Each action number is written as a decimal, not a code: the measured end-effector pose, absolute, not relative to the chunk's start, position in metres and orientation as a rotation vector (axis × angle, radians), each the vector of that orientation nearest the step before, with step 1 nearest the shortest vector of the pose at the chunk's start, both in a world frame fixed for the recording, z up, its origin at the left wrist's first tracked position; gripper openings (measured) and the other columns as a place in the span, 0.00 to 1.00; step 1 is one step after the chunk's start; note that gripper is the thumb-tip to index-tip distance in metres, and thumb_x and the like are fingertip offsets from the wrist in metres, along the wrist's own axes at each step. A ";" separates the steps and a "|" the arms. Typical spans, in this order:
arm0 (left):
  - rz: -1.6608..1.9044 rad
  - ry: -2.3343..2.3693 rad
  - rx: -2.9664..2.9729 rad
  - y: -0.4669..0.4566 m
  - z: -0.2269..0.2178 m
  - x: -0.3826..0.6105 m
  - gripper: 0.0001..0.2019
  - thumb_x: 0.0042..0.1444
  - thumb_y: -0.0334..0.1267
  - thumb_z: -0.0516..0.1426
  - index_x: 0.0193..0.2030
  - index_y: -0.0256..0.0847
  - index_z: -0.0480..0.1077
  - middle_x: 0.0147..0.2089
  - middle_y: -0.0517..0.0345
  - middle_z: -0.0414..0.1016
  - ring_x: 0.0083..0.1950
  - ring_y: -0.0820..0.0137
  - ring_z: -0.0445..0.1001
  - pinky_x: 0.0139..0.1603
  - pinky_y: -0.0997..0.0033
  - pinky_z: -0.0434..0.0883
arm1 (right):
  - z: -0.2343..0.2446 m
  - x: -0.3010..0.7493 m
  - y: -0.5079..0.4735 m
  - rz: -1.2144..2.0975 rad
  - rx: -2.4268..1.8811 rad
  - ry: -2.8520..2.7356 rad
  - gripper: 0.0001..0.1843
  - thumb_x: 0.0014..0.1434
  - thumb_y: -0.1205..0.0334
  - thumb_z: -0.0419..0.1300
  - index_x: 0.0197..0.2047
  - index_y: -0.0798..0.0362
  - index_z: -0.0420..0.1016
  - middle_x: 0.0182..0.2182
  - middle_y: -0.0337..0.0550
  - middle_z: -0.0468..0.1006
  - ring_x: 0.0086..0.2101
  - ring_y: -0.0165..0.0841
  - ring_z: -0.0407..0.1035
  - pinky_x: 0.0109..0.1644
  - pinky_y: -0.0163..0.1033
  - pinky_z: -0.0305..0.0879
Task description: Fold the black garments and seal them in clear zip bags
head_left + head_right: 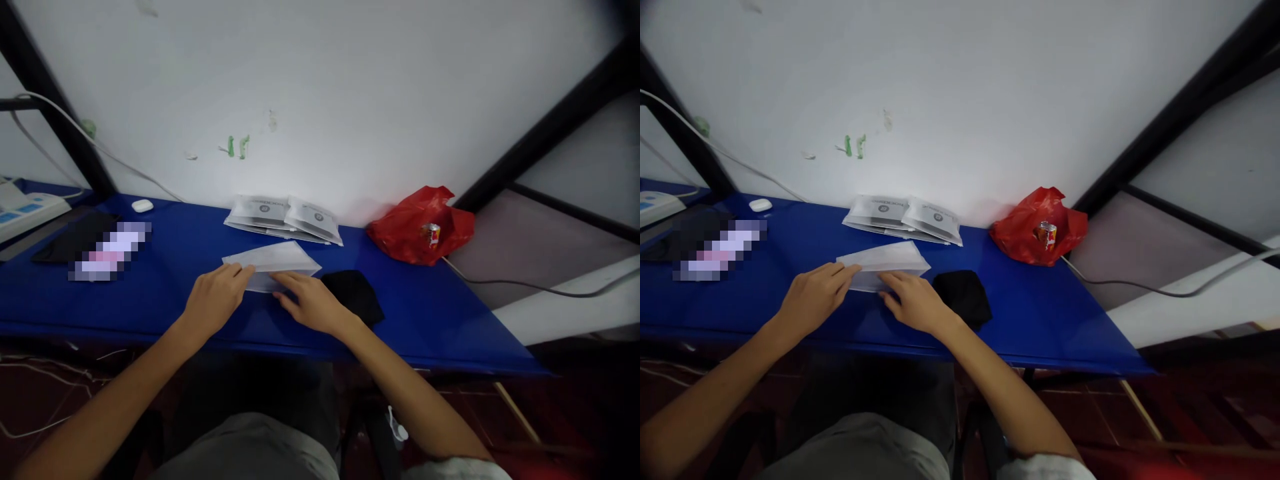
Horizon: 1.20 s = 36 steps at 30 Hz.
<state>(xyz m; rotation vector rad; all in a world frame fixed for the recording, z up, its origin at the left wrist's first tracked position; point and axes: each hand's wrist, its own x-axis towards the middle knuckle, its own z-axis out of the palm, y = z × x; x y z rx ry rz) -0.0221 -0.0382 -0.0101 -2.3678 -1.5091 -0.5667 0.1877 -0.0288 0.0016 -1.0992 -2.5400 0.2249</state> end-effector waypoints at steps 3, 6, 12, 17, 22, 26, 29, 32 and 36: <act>-0.566 -1.540 -2.341 -0.036 -0.007 -0.026 0.17 0.62 0.30 0.46 0.51 0.40 0.72 0.34 0.53 0.76 0.37 0.62 0.75 0.28 0.68 0.68 | 0.014 0.216 -0.040 0.178 -1.072 -2.373 0.12 0.64 0.61 0.51 0.45 0.51 0.74 0.46 0.45 0.78 0.48 0.34 0.72 0.53 0.41 0.67; -0.595 -1.589 -2.341 -0.034 -0.006 -0.028 0.16 0.62 0.32 0.46 0.50 0.42 0.72 0.33 0.53 0.76 0.36 0.63 0.76 0.27 0.69 0.68 | 0.020 0.255 -0.048 0.059 -1.335 -2.292 0.10 0.62 0.58 0.54 0.36 0.51 0.76 0.49 0.48 0.76 0.48 0.39 0.72 0.53 0.46 0.67; -0.522 -1.604 -2.305 -0.032 -0.007 -0.021 0.16 0.63 0.34 0.46 0.50 0.46 0.73 0.35 0.54 0.77 0.35 0.65 0.76 0.25 0.72 0.66 | 0.005 0.302 -0.058 0.166 -1.705 -2.509 0.37 0.51 0.48 0.63 0.61 0.53 0.63 0.60 0.56 0.65 0.59 0.48 0.60 0.58 0.56 0.62; -0.556 -1.566 -2.328 -0.030 -0.008 -0.016 0.17 0.63 0.32 0.46 0.50 0.44 0.73 0.36 0.53 0.77 0.37 0.62 0.77 0.26 0.69 0.66 | -0.006 0.297 -0.056 0.136 -1.741 -2.516 0.37 0.54 0.55 0.60 0.66 0.52 0.56 0.64 0.54 0.59 0.61 0.48 0.57 0.59 0.56 0.61; -0.543 -1.562 -2.324 -0.030 -0.007 -0.015 0.17 0.63 0.32 0.46 0.50 0.43 0.73 0.37 0.53 0.77 0.36 0.62 0.77 0.26 0.68 0.67 | -0.012 0.278 -0.055 -0.086 -1.825 -2.494 0.37 0.53 0.68 0.54 0.66 0.59 0.54 0.62 0.58 0.61 0.58 0.49 0.60 0.56 0.54 0.63; -0.537 -1.560 -2.330 -0.031 -0.004 -0.011 0.16 0.63 0.33 0.45 0.48 0.42 0.73 0.36 0.52 0.77 0.37 0.62 0.76 0.27 0.68 0.67 | -0.015 0.273 -0.050 -0.234 -1.828 -2.473 0.35 0.52 0.71 0.54 0.64 0.60 0.57 0.58 0.58 0.67 0.53 0.49 0.65 0.52 0.54 0.64; -0.524 -1.573 -2.332 -0.032 0.000 -0.008 0.16 0.64 0.32 0.45 0.46 0.42 0.74 0.35 0.52 0.76 0.37 0.63 0.75 0.28 0.69 0.67 | -0.019 0.279 -0.042 -0.279 -1.713 -2.470 0.29 0.52 0.69 0.57 0.59 0.58 0.65 0.53 0.56 0.72 0.51 0.48 0.66 0.54 0.55 0.63; -0.459 -1.578 -2.314 -0.033 0.006 -0.005 0.16 0.64 0.32 0.45 0.43 0.41 0.74 0.34 0.53 0.74 0.37 0.63 0.74 0.29 0.69 0.66 | -0.026 0.288 -0.032 -0.276 -1.541 -2.480 0.25 0.50 0.69 0.58 0.54 0.56 0.68 0.56 0.54 0.70 0.57 0.48 0.62 0.61 0.60 0.56; -0.344 -1.600 -2.283 -0.035 0.013 -0.004 0.15 0.63 0.30 0.45 0.42 0.40 0.73 0.34 0.53 0.73 0.37 0.63 0.73 0.29 0.69 0.66 | -0.037 0.295 -0.022 -0.160 -1.458 -2.493 0.30 0.47 0.75 0.56 0.56 0.61 0.65 0.57 0.59 0.68 0.58 0.45 0.62 0.62 0.56 0.59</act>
